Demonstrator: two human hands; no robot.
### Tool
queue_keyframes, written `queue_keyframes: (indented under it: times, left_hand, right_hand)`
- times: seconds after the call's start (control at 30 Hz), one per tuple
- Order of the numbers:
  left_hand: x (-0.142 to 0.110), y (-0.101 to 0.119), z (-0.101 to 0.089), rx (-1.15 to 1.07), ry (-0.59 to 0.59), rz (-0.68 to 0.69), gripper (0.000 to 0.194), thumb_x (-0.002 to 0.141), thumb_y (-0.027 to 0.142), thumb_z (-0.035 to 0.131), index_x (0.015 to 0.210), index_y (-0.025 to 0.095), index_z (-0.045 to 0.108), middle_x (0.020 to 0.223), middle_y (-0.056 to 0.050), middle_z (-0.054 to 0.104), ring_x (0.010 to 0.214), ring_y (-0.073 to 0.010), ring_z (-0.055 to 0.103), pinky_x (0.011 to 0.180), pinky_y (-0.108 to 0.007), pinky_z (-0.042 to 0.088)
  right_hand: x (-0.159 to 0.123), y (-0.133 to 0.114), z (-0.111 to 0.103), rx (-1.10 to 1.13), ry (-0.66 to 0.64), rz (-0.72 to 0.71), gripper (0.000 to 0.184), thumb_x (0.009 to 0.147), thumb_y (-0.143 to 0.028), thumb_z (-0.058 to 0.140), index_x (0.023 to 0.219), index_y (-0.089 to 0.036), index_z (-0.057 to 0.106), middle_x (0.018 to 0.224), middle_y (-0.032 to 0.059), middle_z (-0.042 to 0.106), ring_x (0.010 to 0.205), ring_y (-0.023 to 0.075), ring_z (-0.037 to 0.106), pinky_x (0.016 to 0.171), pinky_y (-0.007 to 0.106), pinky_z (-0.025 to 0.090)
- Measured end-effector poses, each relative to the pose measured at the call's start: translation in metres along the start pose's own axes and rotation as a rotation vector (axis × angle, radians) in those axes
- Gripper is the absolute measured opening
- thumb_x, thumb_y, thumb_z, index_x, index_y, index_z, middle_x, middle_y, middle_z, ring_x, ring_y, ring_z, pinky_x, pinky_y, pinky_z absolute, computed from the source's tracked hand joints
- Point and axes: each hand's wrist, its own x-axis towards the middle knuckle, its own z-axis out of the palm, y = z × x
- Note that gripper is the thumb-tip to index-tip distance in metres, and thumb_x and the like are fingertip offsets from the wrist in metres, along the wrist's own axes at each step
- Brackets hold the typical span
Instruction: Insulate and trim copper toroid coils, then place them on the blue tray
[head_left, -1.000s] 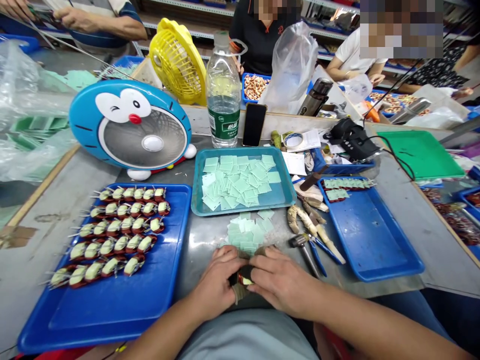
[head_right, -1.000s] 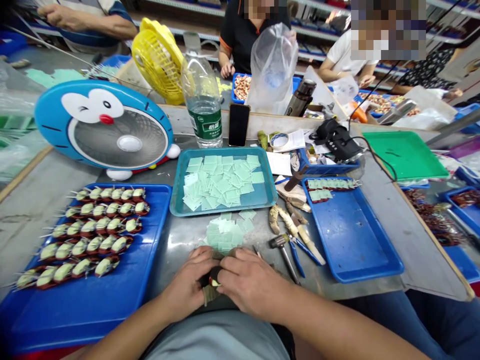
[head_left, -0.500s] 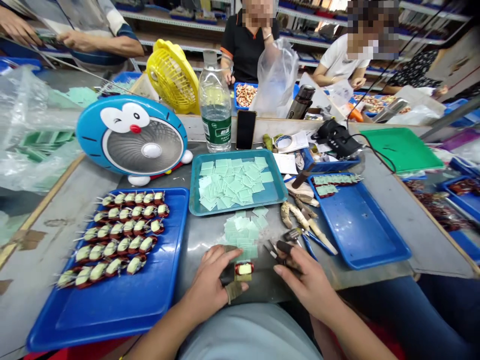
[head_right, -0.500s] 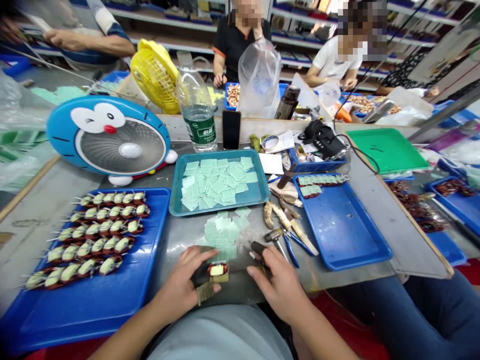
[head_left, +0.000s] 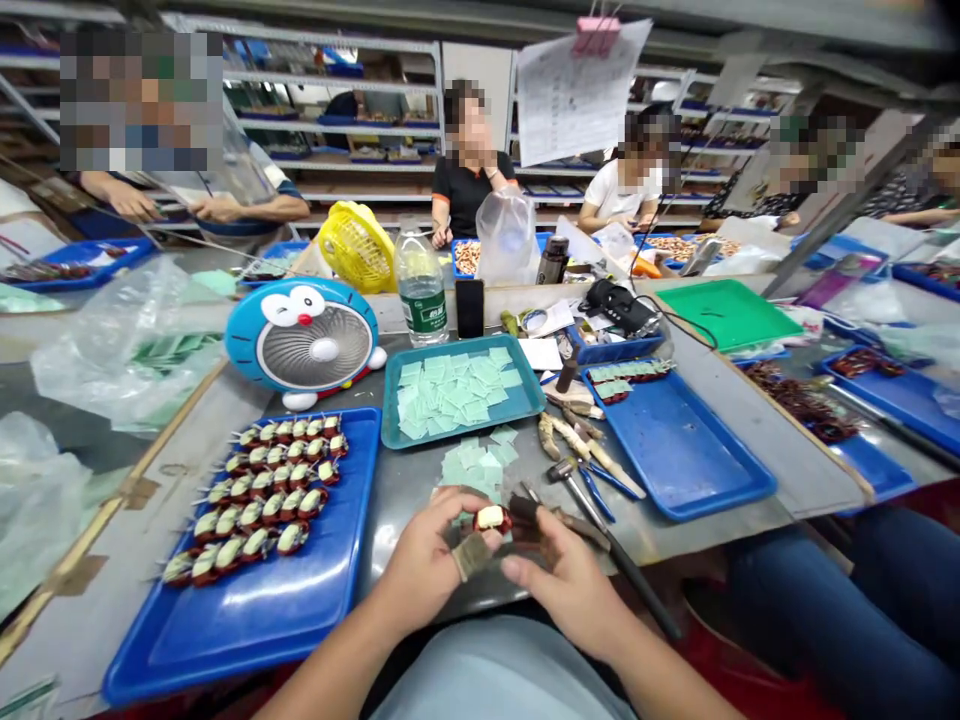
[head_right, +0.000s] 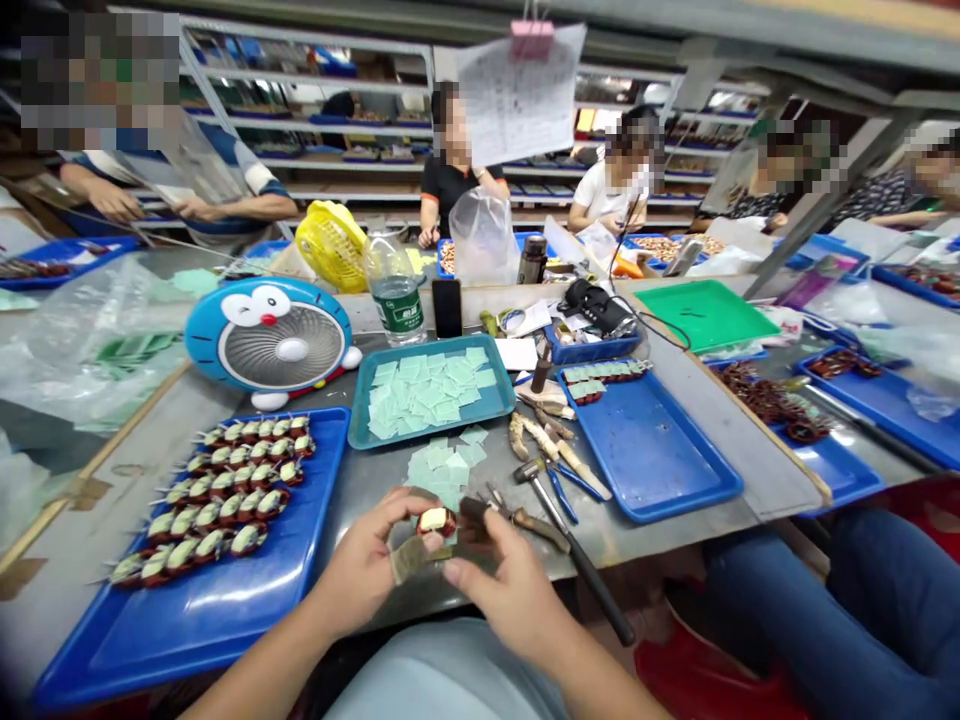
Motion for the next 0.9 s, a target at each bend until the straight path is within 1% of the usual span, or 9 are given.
queue_keyframes:
  times: [0.07,0.13,0.2,0.3,0.37,0.47,0.6,0.77,0.9]
  left_hand:
    - [-0.002,0.010,-0.001,-0.059,-0.001,-0.010,0.022,0.093,0.042,0.069,0.102,0.022,0.071,0.096,-0.003,0.071,0.091,-0.0206,0.065,0.084,-0.032,0.049]
    - [-0.006,0.016,-0.004,-0.118,0.007,-0.030,0.023,0.093,0.044,0.070,0.103,0.023,0.071,0.096,-0.003,0.071,0.090,-0.0203,0.064,0.083,-0.032,0.048]
    - [-0.010,0.018,-0.008,-0.133,0.018,-0.041,0.031,0.092,0.046,0.071,0.114,0.025,0.069,0.106,-0.004,0.071,0.096,-0.0218,0.064,0.087,-0.034,0.048]
    - [-0.014,0.018,-0.018,-0.074,0.012,-0.045,0.064,0.083,0.047,0.080,0.140,0.031,0.054,0.128,-0.006,0.066,0.109,-0.0256,0.064,0.095,-0.038,0.049]
    - [-0.014,0.020,-0.022,0.014,0.011,-0.025,0.081,0.079,0.042,0.084,0.149,0.033,0.043,0.137,-0.008,0.062,0.116,-0.0274,0.063,0.099,-0.040,0.050]
    - [-0.007,0.024,-0.024,0.154,0.020,0.088,0.070,0.086,0.035,0.078,0.147,0.032,0.045,0.137,-0.009,0.062,0.121,-0.0284,0.062,0.102,-0.043,0.050]
    - [0.006,0.026,-0.019,0.222,0.059,0.240,0.053,0.089,0.032,0.073,0.138,0.030,0.055,0.124,-0.008,0.068,0.113,-0.0283,0.065,0.097,-0.043,0.052]
    - [0.010,0.019,-0.012,0.144,0.148,0.218,0.062,0.084,0.026,0.077,0.140,0.030,0.049,0.126,-0.008,0.066,0.112,-0.0262,0.068,0.097,-0.040,0.055]
    - [0.011,0.016,-0.010,0.129,0.194,0.247,0.065,0.082,0.024,0.080,0.138,0.032,0.048,0.123,-0.006,0.067,0.108,-0.0236,0.070,0.096,-0.037,0.056]
  right_hand:
    - [0.004,-0.012,0.011,0.257,-0.052,0.018,0.041,0.091,-0.040,0.074,0.127,-0.023,0.063,0.125,0.0076,0.071,0.116,0.0237,0.068,0.104,0.039,0.053]
    - [0.008,-0.022,0.018,0.407,-0.036,0.026,0.038,0.088,-0.041,0.077,0.121,-0.022,0.067,0.119,0.0076,0.074,0.112,0.0235,0.069,0.103,0.039,0.053]
    - [0.010,-0.026,0.021,0.506,-0.009,0.033,0.040,0.085,-0.041,0.080,0.119,-0.021,0.069,0.116,0.0076,0.075,0.110,0.0236,0.070,0.100,0.038,0.054]
    - [0.011,-0.026,0.022,0.614,0.008,0.064,0.044,0.082,-0.040,0.083,0.120,-0.022,0.069,0.111,0.0071,0.077,0.100,0.0222,0.073,0.091,0.035,0.057]
    - [0.012,-0.025,0.024,0.663,0.013,0.097,0.045,0.081,-0.039,0.085,0.120,-0.021,0.070,0.108,0.0067,0.078,0.091,0.0197,0.073,0.084,0.032,0.058]
    - [0.014,-0.029,0.027,0.673,0.019,0.120,0.044,0.079,-0.037,0.087,0.117,-0.019,0.072,0.103,0.0062,0.078,0.087,0.0160,0.071,0.080,0.026,0.056]
    - [0.015,-0.035,0.028,0.670,0.045,0.109,0.044,0.078,-0.036,0.088,0.115,-0.019,0.073,0.105,0.0062,0.078,0.095,0.0171,0.069,0.084,0.025,0.052]
    - [0.014,-0.039,0.027,0.674,0.020,0.021,0.047,0.079,-0.036,0.087,0.120,-0.021,0.070,0.114,0.0075,0.076,0.106,0.0225,0.069,0.095,0.033,0.050]
    - [0.016,-0.040,0.027,0.686,0.043,0.001,0.049,0.078,-0.036,0.087,0.121,-0.021,0.069,0.114,0.0080,0.076,0.106,0.0233,0.069,0.094,0.034,0.051]
